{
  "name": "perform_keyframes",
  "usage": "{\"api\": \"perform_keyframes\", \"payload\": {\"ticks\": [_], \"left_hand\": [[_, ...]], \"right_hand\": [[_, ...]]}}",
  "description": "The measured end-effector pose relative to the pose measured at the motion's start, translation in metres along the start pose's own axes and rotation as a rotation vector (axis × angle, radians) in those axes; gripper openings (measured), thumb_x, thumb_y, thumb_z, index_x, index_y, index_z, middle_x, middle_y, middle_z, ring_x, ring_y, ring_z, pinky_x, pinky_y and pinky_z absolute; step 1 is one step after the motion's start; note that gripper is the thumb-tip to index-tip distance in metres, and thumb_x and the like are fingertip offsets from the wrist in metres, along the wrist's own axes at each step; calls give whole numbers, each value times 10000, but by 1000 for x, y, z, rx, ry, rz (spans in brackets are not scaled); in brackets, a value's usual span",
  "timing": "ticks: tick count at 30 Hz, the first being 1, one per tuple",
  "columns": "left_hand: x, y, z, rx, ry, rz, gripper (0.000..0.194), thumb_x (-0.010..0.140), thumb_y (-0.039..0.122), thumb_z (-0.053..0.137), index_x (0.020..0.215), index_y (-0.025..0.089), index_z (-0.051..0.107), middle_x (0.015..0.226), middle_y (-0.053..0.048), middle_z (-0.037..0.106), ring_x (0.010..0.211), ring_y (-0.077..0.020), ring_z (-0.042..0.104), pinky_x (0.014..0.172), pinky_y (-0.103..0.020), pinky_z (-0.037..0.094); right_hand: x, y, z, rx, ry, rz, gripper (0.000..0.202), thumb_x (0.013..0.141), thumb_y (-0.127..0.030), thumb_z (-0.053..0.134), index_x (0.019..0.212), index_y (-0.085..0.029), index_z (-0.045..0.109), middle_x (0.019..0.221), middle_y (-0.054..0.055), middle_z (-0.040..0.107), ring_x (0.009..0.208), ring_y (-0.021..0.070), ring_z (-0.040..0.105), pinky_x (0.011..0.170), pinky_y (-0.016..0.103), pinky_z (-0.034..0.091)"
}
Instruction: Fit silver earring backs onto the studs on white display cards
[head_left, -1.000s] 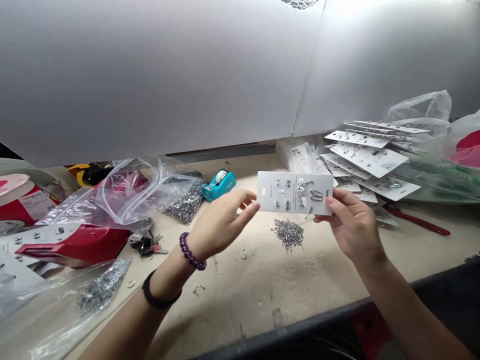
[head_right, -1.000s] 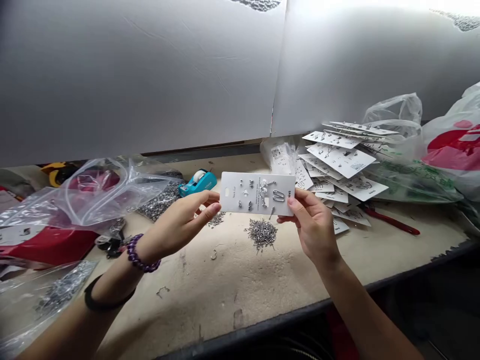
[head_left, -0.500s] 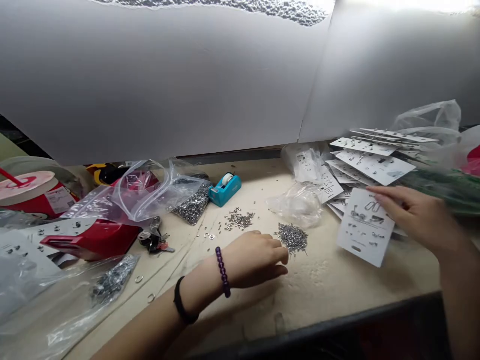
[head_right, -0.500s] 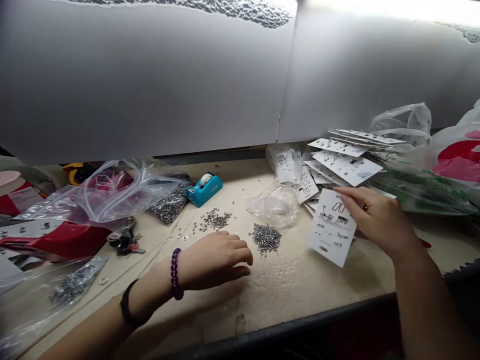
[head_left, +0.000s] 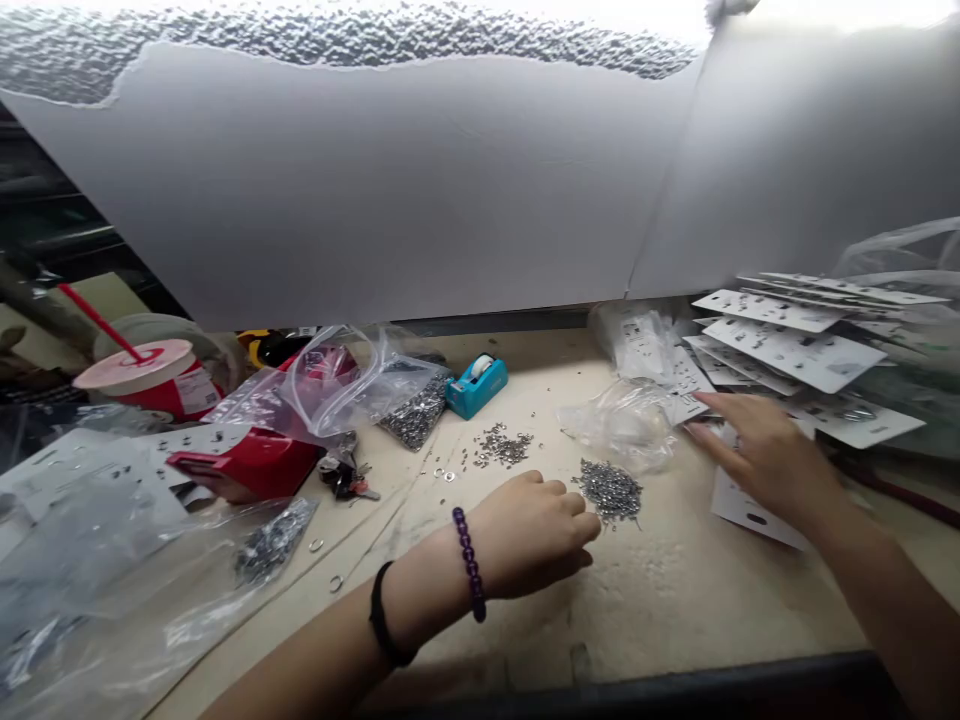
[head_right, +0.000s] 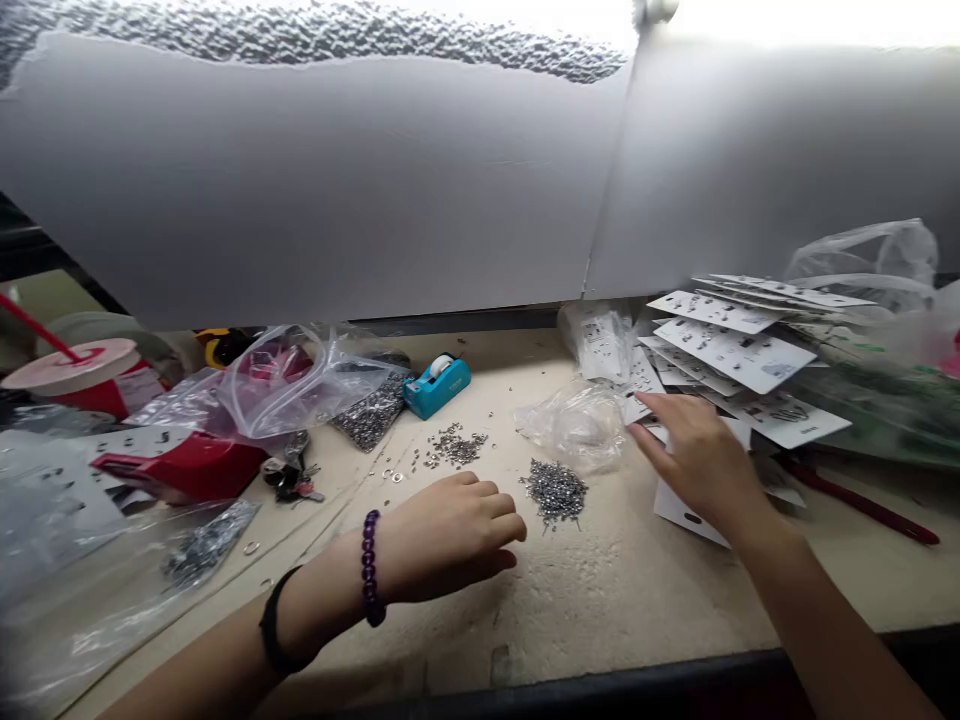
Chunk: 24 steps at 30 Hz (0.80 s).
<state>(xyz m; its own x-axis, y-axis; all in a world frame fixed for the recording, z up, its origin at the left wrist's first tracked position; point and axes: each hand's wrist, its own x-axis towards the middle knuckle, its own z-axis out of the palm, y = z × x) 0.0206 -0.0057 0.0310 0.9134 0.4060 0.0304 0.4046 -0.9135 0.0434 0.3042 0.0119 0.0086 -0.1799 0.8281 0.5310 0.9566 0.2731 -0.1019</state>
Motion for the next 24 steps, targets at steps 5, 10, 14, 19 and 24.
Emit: {"api": "perform_keyframes", "payload": {"ticks": [5,10,14,19,24], "left_hand": [[0,1,-5,28,-20,-11,117,805,304,523,831,190,532,817,-18,636,734,-171,583,613,-306,409],[1,3,-5,46,-20,-22,127,799,315,532,812,189,527,811,-8,631,730,-171,575,604,-316,406],[0,6,-4,23,-3,12,178,796,364,530,832,190,533,827,6,633,742,-165,578,587,-319,405],[-1,3,-5,12,-54,-17,173,821,342,498,849,181,555,862,-11,643,764,-157,581,553,-312,391],[-1,4,-4,23,-81,-39,178,819,343,502,840,176,559,855,-8,643,768,-169,585,578,-316,397]], "right_hand": [[23,-31,16,64,-391,-4,582,844,-467,427,1337,-170,342,1342,126,422,1194,278,437,920,468,431],[23,-44,21,154,-362,-139,402,868,-317,409,1249,-197,455,1225,93,537,1090,232,528,865,401,476],[21,-16,20,161,-128,-50,303,852,-302,399,1085,-231,579,1058,93,636,903,251,624,688,392,526],[31,22,22,287,-90,168,289,665,-529,550,871,-356,654,747,55,690,470,201,604,371,296,418],[29,3,6,276,-193,346,376,610,-527,503,878,-315,659,863,65,689,542,211,626,434,322,467]]}}
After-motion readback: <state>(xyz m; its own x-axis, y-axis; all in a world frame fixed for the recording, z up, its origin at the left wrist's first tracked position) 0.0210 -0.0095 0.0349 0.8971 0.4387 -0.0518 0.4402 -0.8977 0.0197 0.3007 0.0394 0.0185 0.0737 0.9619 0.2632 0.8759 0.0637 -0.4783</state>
